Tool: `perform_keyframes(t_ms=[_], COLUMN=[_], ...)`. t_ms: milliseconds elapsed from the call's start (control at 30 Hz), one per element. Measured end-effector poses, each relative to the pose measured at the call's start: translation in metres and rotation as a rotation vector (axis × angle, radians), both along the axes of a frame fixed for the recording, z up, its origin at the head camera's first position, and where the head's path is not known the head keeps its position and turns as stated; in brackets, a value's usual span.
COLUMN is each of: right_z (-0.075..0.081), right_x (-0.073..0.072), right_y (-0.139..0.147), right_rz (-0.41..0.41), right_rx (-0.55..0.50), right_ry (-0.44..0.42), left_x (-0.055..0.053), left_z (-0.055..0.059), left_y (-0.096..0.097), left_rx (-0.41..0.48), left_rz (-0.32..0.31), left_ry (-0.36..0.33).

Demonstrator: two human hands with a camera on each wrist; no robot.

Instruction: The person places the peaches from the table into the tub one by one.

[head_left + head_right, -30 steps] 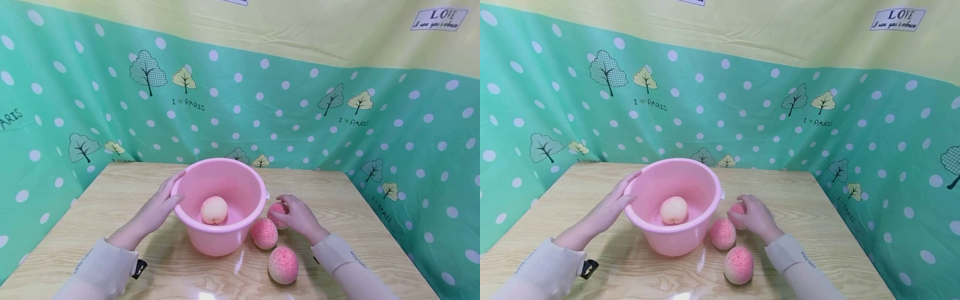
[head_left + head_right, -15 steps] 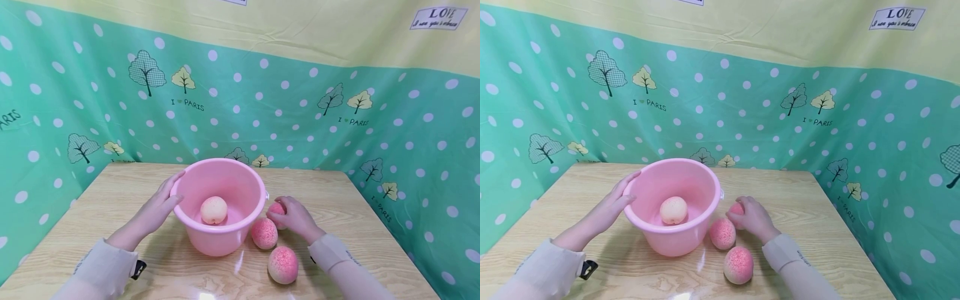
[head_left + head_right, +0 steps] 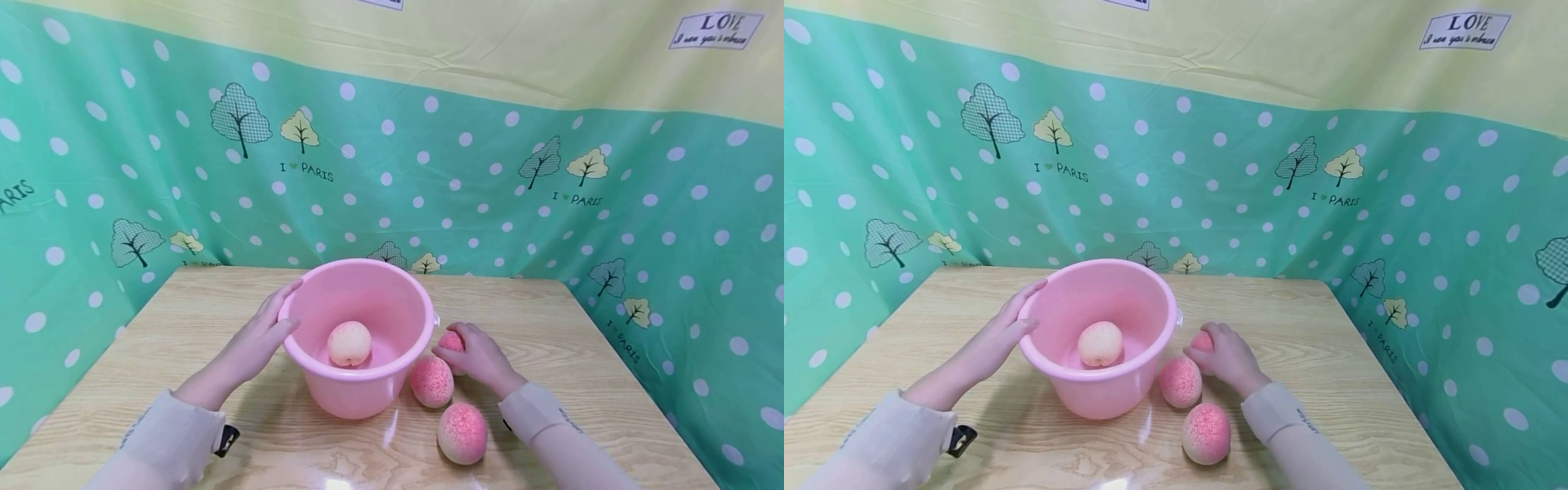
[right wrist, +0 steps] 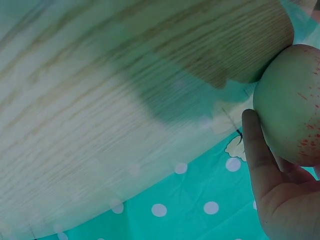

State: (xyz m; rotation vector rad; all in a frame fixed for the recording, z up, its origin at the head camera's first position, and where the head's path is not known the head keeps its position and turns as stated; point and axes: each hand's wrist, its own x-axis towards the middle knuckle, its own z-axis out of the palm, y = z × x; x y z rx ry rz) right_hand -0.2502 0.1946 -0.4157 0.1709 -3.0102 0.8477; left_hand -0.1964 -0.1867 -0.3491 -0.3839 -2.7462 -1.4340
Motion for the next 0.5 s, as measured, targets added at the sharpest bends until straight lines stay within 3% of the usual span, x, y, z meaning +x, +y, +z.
perform_keyframes(t_ms=[500], right_z=[-0.0070], right_x=[-0.0045], right_y=[-0.0005], right_rz=[0.003], right_rx=[-0.006], right_ry=[-0.012], left_x=[0.0000], left_z=[-0.0001], left_y=[-0.0002], left_rx=[-0.001], left_rz=[0.003], left_ry=[-0.001])
